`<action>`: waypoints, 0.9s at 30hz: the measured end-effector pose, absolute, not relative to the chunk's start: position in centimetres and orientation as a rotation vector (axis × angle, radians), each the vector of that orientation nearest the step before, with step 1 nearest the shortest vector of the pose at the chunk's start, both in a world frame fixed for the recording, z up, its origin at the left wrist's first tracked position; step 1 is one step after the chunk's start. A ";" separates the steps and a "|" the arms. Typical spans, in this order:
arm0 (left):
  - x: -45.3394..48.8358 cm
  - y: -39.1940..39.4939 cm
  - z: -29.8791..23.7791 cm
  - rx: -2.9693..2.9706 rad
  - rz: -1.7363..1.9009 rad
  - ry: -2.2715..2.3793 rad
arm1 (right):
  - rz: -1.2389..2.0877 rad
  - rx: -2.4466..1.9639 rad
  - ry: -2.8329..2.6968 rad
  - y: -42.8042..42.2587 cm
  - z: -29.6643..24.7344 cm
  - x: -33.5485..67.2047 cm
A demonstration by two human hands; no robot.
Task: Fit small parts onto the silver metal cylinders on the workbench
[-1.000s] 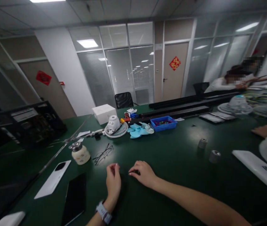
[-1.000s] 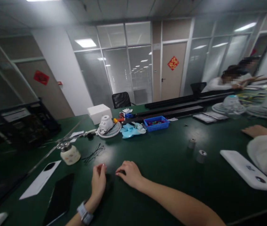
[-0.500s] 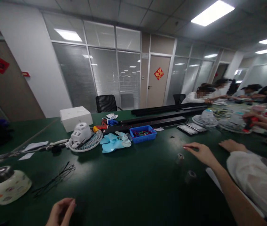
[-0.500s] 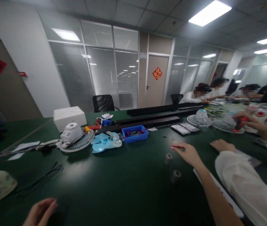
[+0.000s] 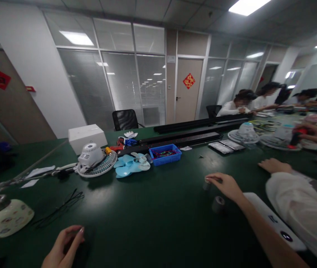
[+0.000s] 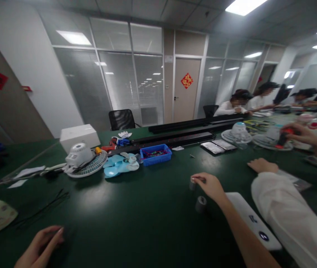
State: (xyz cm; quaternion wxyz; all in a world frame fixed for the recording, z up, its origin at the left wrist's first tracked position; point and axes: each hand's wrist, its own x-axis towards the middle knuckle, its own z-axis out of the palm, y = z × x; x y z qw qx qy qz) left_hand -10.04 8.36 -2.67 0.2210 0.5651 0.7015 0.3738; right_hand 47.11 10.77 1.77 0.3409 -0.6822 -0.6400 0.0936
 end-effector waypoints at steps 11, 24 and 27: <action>-10.2 8.0 -3.0 1.795 1.019 1.846 | 0.089 -1.835 -1.628 10.8 1.4 47.0; -9.8 7.8 -2.3 1.795 0.978 1.815 | 0.220 -1.796 -1.625 9.9 2.2 47.2; -9.5 7.6 -2.1 1.810 0.974 1.811 | 0.179 -1.758 -1.459 7.9 2.6 47.3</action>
